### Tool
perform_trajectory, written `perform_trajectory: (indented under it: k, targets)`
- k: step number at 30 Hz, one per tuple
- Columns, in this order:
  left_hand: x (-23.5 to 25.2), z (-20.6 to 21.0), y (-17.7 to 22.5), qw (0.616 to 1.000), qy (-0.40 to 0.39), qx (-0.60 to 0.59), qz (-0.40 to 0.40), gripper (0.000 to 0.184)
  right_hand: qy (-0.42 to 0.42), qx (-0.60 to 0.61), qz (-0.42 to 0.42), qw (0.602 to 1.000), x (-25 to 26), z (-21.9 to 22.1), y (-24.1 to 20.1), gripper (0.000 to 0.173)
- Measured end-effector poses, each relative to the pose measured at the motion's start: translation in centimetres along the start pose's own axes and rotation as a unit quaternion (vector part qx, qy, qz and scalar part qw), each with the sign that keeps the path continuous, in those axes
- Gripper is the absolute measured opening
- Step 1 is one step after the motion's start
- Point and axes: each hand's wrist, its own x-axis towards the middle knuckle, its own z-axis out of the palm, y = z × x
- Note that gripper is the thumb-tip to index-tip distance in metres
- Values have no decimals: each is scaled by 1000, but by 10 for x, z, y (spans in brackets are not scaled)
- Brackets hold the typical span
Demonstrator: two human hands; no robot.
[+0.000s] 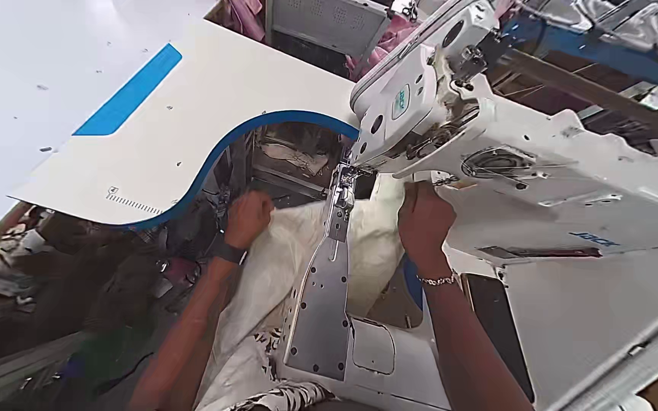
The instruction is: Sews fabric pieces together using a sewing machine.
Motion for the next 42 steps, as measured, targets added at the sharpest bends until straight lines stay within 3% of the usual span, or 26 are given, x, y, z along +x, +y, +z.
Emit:
perform_trajectory:
  k: [1, 2, 3, 4, 5, 7, 9, 10, 12, 14, 15, 16, 18, 19, 20, 22, 23, 25, 26, 28, 29, 30, 33, 35, 39, 42]
  targets:
    - [2, -8, 14, 991, 128, -16, 40, 24, 45, 4, 1, 999, 5, 3, -1, 40]
    - [3, -7, 22, 969, 233, -37, 73, 25, 36, -8, 12, 999, 7, 6, 1, 41]
    - [3, 0, 25, 955, 281, -65, 71, 28, -29, -32, 36, 998, 6, 9, 5, 43]
    - [-3, 12, 22, 956, 275, -97, 32, 31, -131, -65, 67, 987, 1, 11, 9, 45]
    - [-14, 25, 12, 967, 223, -119, -27, 34, -243, -95, 92, 961, -7, 13, 12, 47]
    - [-45, 53, -26, 982, 35, -118, -145, 42, -407, -158, 96, 894, -32, 17, 24, 46]
    - [-65, 73, -75, 958, -162, -99, -216, 52, -487, -187, 74, 850, -55, 22, 32, 41]
    - [-70, 79, -88, 945, -224, -101, -217, 47, -488, -183, 59, 851, -59, 21, 33, 40]
    - [-62, 63, -75, 955, -220, -117, -161, 32, -392, -141, 15, 909, -64, 11, 19, 39]
    - [-38, 28, -21, 979, -101, -165, -61, 26, -180, -17, -78, 980, -72, 7, -1, 38]
    - [-32, 10, 12, 972, -76, -221, -13, 26, -68, 42, -138, 987, -80, 9, -11, 38]
    - [-37, -4, 43, 949, -113, -294, 27, 28, 15, 86, -200, 976, -91, 11, -17, 37]
    - [-58, -14, 81, 862, -293, -408, 65, 36, 85, 129, -314, 937, -110, 12, -17, 29]
    - [-63, -11, 85, 836, -344, -424, 63, 40, 97, 128, -360, 919, -114, 14, -12, 22]
    - [-63, -6, 85, 847, -321, -420, 59, 44, 103, 121, -391, 907, -116, 17, -8, 17]
    - [-41, 9, 81, 939, -102, -318, 85, 34, 112, 111, -406, 900, -116, 22, -9, 15]
    - [-26, 23, 81, 964, 5, -243, 106, 25, 108, 117, -395, 905, -117, 21, -10, 14]
    - [-12, 48, 91, 976, 95, -140, 138, 28, 78, 127, -310, 939, -113, 15, -11, 25]
    - [-17, 57, 99, 980, 105, -107, 129, 37, 42, 114, -233, 965, -104, 9, -5, 35]
    - [-29, 59, 102, 991, 53, -68, 107, 55, -42, 93, -84, 991, -73, 3, 13, 32]
    - [-32, 58, 99, 992, 31, -58, 107, 59, -71, 83, -57, 992, -64, 4, 19, 30]
    - [-31, 57, 96, 992, 22, -50, 114, 61, -75, 63, -74, 992, -62, 6, 19, 29]
    - [-24, 52, 92, 987, 37, -66, 144, 71, 28, 77, -210, 974, -70, 16, 2, 21]
    - [-24, 52, 85, 973, 72, -59, 212, 55, 72, 116, -254, 957, -69, 22, 0, 20]
    - [-32, 55, 79, 946, 111, 63, 299, 36, 76, 221, -258, 937, -62, 30, 12, 18]
    - [-29, 54, 83, 949, 72, 51, 303, 37, 75, 286, -212, 932, -56, 29, 15, 20]
